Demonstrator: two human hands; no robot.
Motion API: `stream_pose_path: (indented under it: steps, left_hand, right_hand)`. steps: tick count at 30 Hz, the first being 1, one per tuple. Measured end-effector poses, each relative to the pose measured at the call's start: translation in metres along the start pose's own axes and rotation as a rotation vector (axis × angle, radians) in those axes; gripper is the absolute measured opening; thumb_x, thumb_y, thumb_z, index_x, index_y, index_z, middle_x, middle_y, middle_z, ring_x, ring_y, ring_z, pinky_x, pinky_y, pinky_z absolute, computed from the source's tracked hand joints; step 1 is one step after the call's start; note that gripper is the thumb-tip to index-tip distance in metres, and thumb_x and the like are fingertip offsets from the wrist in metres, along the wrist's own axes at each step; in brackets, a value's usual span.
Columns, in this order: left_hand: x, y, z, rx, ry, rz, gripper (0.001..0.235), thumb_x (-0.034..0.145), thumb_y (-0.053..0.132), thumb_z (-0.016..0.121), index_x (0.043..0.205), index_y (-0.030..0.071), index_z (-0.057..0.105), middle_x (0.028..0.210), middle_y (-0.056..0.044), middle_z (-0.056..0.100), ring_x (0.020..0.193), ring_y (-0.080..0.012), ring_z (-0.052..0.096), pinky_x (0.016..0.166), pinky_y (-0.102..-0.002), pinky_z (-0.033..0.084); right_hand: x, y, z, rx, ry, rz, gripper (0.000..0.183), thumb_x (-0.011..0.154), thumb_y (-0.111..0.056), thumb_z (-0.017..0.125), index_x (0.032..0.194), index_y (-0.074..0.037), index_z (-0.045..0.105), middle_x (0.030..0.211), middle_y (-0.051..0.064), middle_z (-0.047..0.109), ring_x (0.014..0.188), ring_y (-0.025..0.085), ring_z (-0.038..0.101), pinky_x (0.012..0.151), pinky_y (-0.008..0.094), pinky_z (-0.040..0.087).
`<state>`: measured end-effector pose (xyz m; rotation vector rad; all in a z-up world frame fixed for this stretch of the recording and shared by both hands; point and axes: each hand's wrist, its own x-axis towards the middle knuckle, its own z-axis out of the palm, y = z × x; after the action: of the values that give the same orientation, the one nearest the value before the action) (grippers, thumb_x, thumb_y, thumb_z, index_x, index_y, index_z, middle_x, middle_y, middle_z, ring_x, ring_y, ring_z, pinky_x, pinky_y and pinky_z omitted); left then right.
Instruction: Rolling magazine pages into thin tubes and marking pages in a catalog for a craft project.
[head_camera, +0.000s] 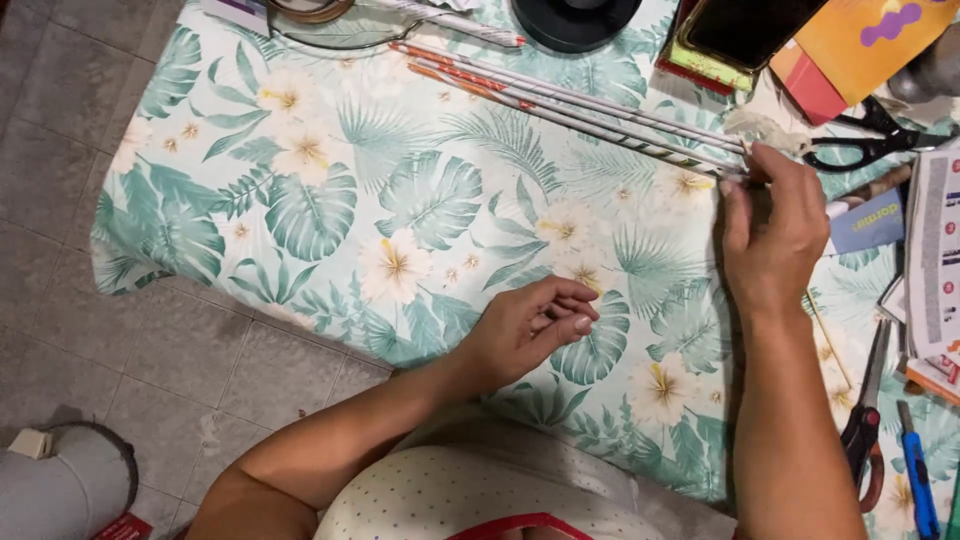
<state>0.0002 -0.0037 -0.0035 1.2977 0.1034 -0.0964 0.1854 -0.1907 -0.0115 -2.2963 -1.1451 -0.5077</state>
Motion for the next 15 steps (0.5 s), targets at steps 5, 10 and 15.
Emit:
stream_pose_path:
  steps: [5, 10, 15]
  left_hand:
    - [-0.001, 0.009, -0.004, 0.092, -0.085, 0.095, 0.031, 0.087, 0.023, 0.053, 0.109, 0.001, 0.057, 0.096, -0.013, 0.063, 0.091, -0.0202, 0.062, 0.077, -0.028, 0.055]
    - [0.027, 0.007, -0.05, 0.209, -0.038, 0.284, 0.018, 0.088, 0.01, 0.049, 0.101, 0.002, 0.059, 0.095, -0.013, 0.063, 0.087, -0.022, 0.063, 0.078, -0.028, 0.054]
    - [0.097, 0.094, -0.132, 0.647, 0.58, -0.026, 0.063, 0.074, 0.056, 0.014, 0.108, 0.018, 0.051, 0.079, -0.002, 0.053, 0.058, -0.0119, 0.047, 0.046, -0.025, 0.038]
  right_hand:
    - [-0.001, -0.04, -0.008, 0.251, 0.007, 0.275, 0.037, 0.093, -0.002, 0.064, 0.123, 0.009, 0.047, 0.116, 0.023, 0.041, 0.102, 0.032, 0.047, 0.086, 0.039, 0.045]
    - [-0.001, -0.066, -0.013, 0.387, -0.012, 0.341, 0.038, 0.09, -0.004, 0.06, 0.122, 0.008, 0.046, 0.124, 0.024, 0.037, 0.114, 0.035, 0.046, 0.097, 0.041, 0.045]
    - [-0.002, -0.101, -0.012, 0.609, 0.072, 0.482, 0.036, 0.087, 0.001, 0.059, 0.119, 0.009, 0.043, 0.123, 0.02, 0.037, 0.108, 0.031, 0.048, 0.097, 0.036, 0.048]
